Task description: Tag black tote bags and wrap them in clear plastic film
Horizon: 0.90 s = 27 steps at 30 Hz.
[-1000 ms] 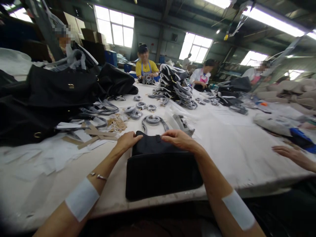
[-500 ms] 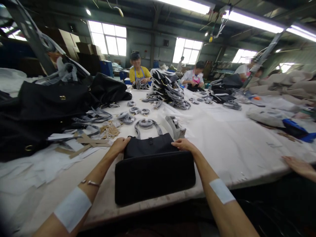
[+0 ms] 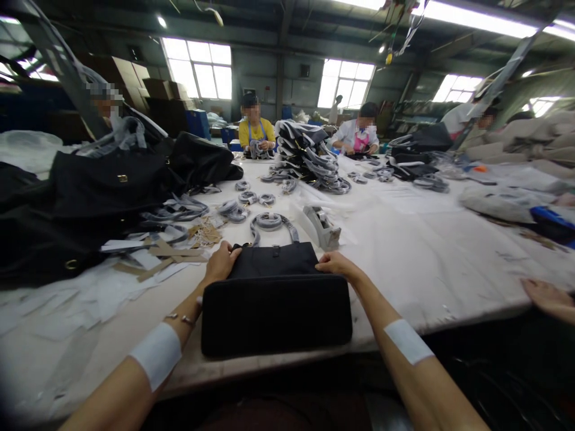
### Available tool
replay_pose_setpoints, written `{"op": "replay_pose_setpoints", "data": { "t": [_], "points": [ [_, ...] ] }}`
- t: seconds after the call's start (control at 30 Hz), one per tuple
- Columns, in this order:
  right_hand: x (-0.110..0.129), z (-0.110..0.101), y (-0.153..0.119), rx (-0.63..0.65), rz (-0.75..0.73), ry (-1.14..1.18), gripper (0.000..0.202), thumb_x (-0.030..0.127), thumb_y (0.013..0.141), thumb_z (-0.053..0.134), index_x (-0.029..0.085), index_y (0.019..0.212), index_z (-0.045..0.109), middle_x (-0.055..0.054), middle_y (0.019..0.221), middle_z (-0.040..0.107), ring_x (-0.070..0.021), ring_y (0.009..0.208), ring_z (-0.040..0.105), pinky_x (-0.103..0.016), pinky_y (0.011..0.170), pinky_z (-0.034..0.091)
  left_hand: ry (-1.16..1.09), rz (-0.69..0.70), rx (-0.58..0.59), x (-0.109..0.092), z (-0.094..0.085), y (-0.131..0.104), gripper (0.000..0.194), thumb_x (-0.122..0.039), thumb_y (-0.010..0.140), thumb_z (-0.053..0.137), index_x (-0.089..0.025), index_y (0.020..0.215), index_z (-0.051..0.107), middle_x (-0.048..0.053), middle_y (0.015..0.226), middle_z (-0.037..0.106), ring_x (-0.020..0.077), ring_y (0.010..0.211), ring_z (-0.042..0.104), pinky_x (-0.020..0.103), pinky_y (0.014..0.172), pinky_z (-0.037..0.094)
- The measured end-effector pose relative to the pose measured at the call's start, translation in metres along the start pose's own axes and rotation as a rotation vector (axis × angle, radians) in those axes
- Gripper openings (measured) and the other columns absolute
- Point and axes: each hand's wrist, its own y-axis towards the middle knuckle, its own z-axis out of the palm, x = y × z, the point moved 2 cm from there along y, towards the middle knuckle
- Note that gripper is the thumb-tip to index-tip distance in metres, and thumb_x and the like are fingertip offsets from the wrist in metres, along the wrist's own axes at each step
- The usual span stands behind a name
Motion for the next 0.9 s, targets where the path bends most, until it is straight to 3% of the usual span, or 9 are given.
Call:
{"op": "replay_pose_setpoints", "data": {
  "t": [0.1,0.23,0.33,0.4,0.43,0.57,0.7,0.83,0.9],
  "points": [
    [0.002,-0.008,-0.023,0.011,-0.038,0.064,0.039,0.046,0.058,0.08,0.014,0.073,0.065,-0.002,0.064,0.063,-0.0134,0.057,0.057,-0.025,0.052,0.045,-0.03,0.118,0.0,0.001,-0.015,-0.001,0.036,-0.043,0.081,0.058,-0.019,0.107,0.052,0.011,0.096,0.066,0.0249,0.091,0.063,0.033,0.078,0.045],
    [-0.001,-0.023,-0.068,-0.143,-0.224,0.372,0.053,0.066,0.071,0.066,0.017,0.091,0.067,-0.011,0.093,0.068,-0.0215,0.084,0.066,-0.035,0.078,0.053,-0.217,0.287,0.056,0.001,-0.05,-0.017,0.043,-0.05,0.082,0.052,-0.019,0.111,0.055,0.011,0.119,0.062,0.0213,0.101,0.061,0.031,0.088,0.047],
    [-0.01,-0.014,-0.104,-0.051,-0.289,0.446,0.065,0.074,0.071,0.059,0.019,0.104,0.067,-0.014,0.102,0.069,-0.0283,0.097,0.065,-0.042,0.089,0.049,-0.555,0.41,0.366,0.0,-0.073,-0.05,0.06,-0.063,0.085,0.034,-0.017,0.115,0.057,0.013,0.11,0.067,0.0266,0.103,0.062,0.037,0.092,0.046],
    [-0.017,0.0,-0.121,0.03,-0.299,0.339,0.074,0.077,0.067,0.06,0.02,0.114,0.065,-0.014,0.109,0.068,-0.0315,0.104,0.062,-0.042,0.09,0.048,-0.512,0.439,0.552,0.004,-0.08,-0.075,0.063,-0.068,0.081,0.039,-0.019,0.113,0.061,0.012,0.107,0.069,0.0296,0.102,0.061,0.038,0.092,0.045],
    [-0.019,0.007,-0.126,0.043,-0.302,0.278,0.076,0.077,0.066,0.061,0.021,0.117,0.063,-0.014,0.112,0.067,-0.0323,0.105,0.061,-0.042,0.089,0.048,-0.445,0.432,0.579,0.008,-0.082,-0.085,0.061,-0.068,0.078,0.044,-0.02,0.113,0.061,0.01,0.107,0.069,0.03,0.101,0.06,0.037,0.092,0.045],
    [-0.022,0.025,-0.127,-0.161,-0.237,0.084,0.062,0.066,0.067,0.068,0.023,0.112,0.062,-0.008,0.105,0.068,-0.029,0.096,0.061,-0.036,0.082,0.049,-0.248,0.308,0.461,0.025,-0.072,-0.102,0.049,-0.058,0.073,0.057,-0.023,0.107,0.06,0.004,0.097,0.069,0.0261,0.091,0.061,0.033,0.082,0.047],
    [-0.011,0.035,-0.109,-0.401,-0.168,-0.1,0.042,0.063,0.079,0.056,0.023,0.092,0.063,-0.005,0.087,0.068,-0.0252,0.085,0.061,-0.034,0.077,0.046,-0.153,0.199,0.304,0.028,-0.05,-0.092,0.037,-0.058,0.08,0.049,-0.023,0.086,0.058,0.0,0.077,0.066,0.0219,0.075,0.061,0.03,0.07,0.045],
    [0.002,0.039,-0.093,-0.463,-0.134,-0.231,0.045,0.064,0.085,0.045,0.022,0.08,0.061,-0.003,0.072,0.063,-0.0221,0.073,0.058,-0.033,0.071,0.042,-0.118,0.174,0.255,0.019,-0.036,-0.073,0.04,-0.06,0.08,0.046,-0.022,0.078,0.059,0.001,0.074,0.067,0.0229,0.076,0.062,0.03,0.069,0.043],
    [0.004,0.036,-0.09,-0.446,-0.138,-0.174,0.047,0.066,0.085,0.045,0.021,0.076,0.06,-0.002,0.068,0.06,-0.0203,0.068,0.056,-0.032,0.068,0.042,-0.13,0.181,0.27,0.017,-0.032,-0.066,0.042,-0.062,0.078,0.047,-0.022,0.076,0.06,0.002,0.072,0.067,0.0235,0.075,0.062,0.03,0.068,0.043]
  ]
}}
